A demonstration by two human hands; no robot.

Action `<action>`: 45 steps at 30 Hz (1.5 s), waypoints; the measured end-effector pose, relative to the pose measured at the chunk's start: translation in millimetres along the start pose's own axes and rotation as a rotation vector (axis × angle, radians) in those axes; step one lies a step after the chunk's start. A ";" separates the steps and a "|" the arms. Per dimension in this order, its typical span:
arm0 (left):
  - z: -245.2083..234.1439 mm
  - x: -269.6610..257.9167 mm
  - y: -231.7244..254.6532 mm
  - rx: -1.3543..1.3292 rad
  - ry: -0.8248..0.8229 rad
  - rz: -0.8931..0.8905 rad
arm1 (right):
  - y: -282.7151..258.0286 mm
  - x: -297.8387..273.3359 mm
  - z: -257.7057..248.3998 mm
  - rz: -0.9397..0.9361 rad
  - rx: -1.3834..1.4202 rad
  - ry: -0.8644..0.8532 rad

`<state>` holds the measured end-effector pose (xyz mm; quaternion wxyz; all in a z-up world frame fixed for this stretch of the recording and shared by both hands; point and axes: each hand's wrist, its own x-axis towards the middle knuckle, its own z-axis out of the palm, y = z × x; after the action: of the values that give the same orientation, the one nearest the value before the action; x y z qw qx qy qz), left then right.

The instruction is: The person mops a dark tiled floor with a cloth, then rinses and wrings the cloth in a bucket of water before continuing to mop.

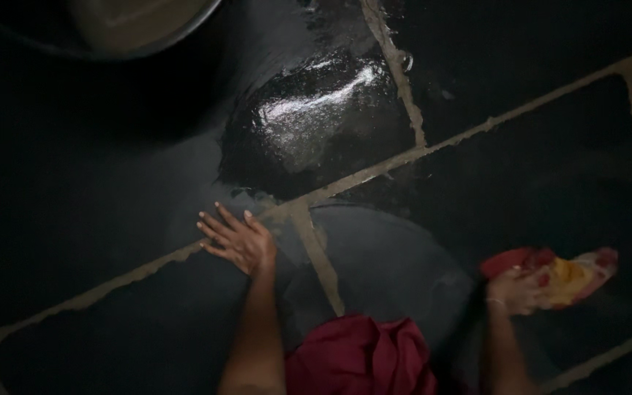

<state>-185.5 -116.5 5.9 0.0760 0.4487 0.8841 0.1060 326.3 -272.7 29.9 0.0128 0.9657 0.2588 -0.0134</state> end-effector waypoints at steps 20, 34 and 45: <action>1.9 0.0 -2.1 0.003 -0.060 -0.003 | -374.1 -179.5 -0.3 -1.352 0.295 -0.062; -5.1 1.2 0.7 -0.005 -0.085 0.000 | 36.8 -31.2 -31.1 -0.117 -0.019 0.008; 0.8 1.1 -1.0 0.006 -0.032 0.009 | -53.5 -121.1 17.6 -0.442 0.090 0.404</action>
<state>-186.7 -116.1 4.9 0.0885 0.4547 0.8810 0.0966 194.3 -287.4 15.3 -0.0848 0.8686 0.4594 0.1651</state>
